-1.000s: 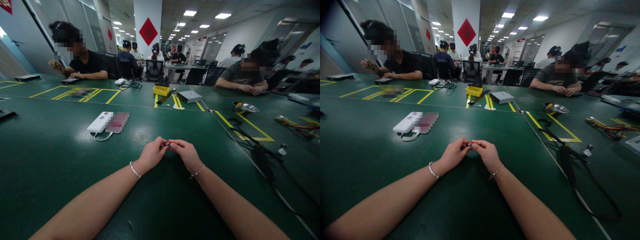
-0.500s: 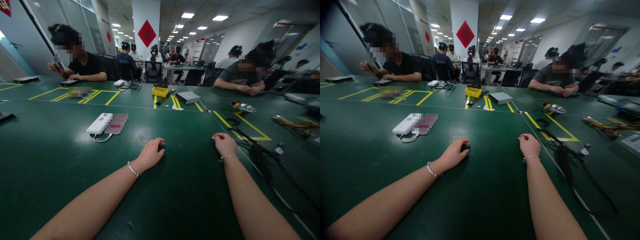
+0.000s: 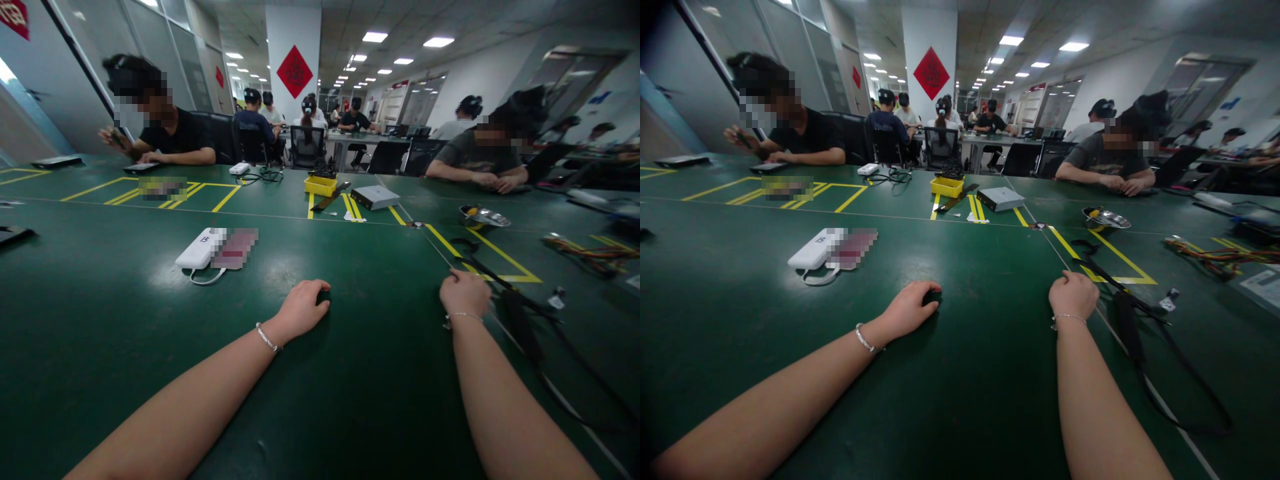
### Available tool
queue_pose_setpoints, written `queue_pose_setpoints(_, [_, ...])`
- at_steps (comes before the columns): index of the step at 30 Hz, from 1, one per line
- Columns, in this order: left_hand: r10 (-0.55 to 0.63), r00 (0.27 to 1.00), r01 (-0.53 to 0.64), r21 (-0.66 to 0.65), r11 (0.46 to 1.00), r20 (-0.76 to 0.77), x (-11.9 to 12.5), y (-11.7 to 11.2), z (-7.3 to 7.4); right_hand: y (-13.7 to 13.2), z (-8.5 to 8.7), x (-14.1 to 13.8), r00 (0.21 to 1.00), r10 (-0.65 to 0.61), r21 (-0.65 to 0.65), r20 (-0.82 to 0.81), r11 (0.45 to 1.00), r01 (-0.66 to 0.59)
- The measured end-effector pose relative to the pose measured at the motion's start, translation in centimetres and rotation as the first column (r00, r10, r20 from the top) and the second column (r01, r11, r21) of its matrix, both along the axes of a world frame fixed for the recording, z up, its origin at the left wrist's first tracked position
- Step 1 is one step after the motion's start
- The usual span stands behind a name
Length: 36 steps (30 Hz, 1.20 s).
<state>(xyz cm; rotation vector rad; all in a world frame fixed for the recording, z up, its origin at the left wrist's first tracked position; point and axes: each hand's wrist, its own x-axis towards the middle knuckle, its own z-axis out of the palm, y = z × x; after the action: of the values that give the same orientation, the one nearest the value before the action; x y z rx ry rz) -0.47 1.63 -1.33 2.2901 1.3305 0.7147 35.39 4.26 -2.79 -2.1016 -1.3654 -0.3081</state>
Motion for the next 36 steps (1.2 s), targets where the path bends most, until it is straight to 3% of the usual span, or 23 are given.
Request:
queue_pose_setpoints(2, [-0.011, 1.0, 0.011, -0.002, 1.0, -0.004, 0.0, 0.0, 0.1, -0.1, 1.2, -3.2, 0.993, 0.081, 0.088, 0.081, 0.992, -0.088])
queue_pose_setpoints(4, [-0.024, 1.0, 0.024, 0.002, 1.0, -0.008, 0.0, 0.0, 0.2, -0.3, 2.1, -7.1, 0.938, 0.313, 0.065, 0.147, 0.943, -0.325])
queue_pose_setpoints(7, [-0.032, 0.999, 0.032, 0.041, 0.999, -0.015, 0.1, 0.2, 0.0, -1.1, 2.3, -12.9, 0.768, 0.626, -0.085, 0.135, 0.779, -0.621])
queue_pose_setpoints(9, [-0.036, 0.999, 0.038, 0.078, 0.996, -0.029, 0.2, 0.3, -0.2, -1.9, 1.7, -15.8, 0.652, 0.756, -0.183, 0.064, 0.651, -0.737])
queue_pose_setpoints(12, [-0.041, 0.996, 0.049, 0.105, 0.993, -0.075, 0.4, 0.4, -0.4, -2.9, 0.6, -17.8, 0.545, 0.837, -0.302, -0.051, 0.507, -0.807])
queue_pose_setpoints(17, [-0.089, 0.987, 0.101, 0.09, 0.991, -0.134, 0.4, 0.3, -0.5, -2.9, 0.6, -17.4, 0.472, 0.877, -0.318, -0.091, 0.424, -0.848])
queue_pose_setpoints(19, [-0.099, 0.986, 0.11, 0.078, 0.991, -0.134, 0.3, 0.3, -0.5, -2.3, 1.2, -16.4, 0.49, 0.871, -0.303, -0.042, 0.456, -0.837])
queue_pose_setpoints(20, [-0.104, 0.986, 0.115, 0.074, 0.991, -0.131, 0.2, 0.3, -0.5, -1.9, 1.6, -15.6, 0.536, 0.844, -0.3, -0.003, 0.51, -0.806])
queue_pose_setpoints(22, [-0.115, 0.986, 0.125, 0.073, 0.99, -0.124, 0.0, 0.3, -0.4, -1.2, 2.2, -13.3, 0.695, 0.714, -0.284, 0.091, 0.687, -0.669])
queue_pose_setpoints(24, [-0.128, 0.985, 0.138, 0.079, 0.987, -0.118, -0.1, 0.3, -0.4, -0.6, 2.5, -10.0, 0.855, 0.49, -0.251, 0.171, 0.861, -0.443])
queue_pose_setpoints(26, [-0.142, 0.983, 0.152, 0.084, 0.985, -0.117, -0.2, 0.2, -0.3, -0.4, 2.4, -6.2, 0.94, 0.266, -0.226, 0.216, 0.95, -0.216])
queue_pose_setpoints(28, [-0.145, 0.982, 0.155, 0.08, 0.985, -0.119, -0.2, 0.2, -0.2, -0.6, 1.8, -2.9, 0.975, 0.101, -0.232, 0.196, 0.971, -0.053])
queue_pose_setpoints(30, [-0.142, 0.983, 0.151, 0.072, 0.986, -0.12, -0.2, 0.2, -0.2, -0.8, 1.1, -0.6, 0.991, 0.012, -0.286, 0.135, 0.958, 0.027])
queue_pose_setpoints(36, [-0.144, 0.982, 0.155, 0.086, 0.984, -0.119, -0.1, 0.2, -0.2, -0.7, 0.2, 0.7, 0.999, -0.022, -0.404, 0.031, 0.914, 0.033])
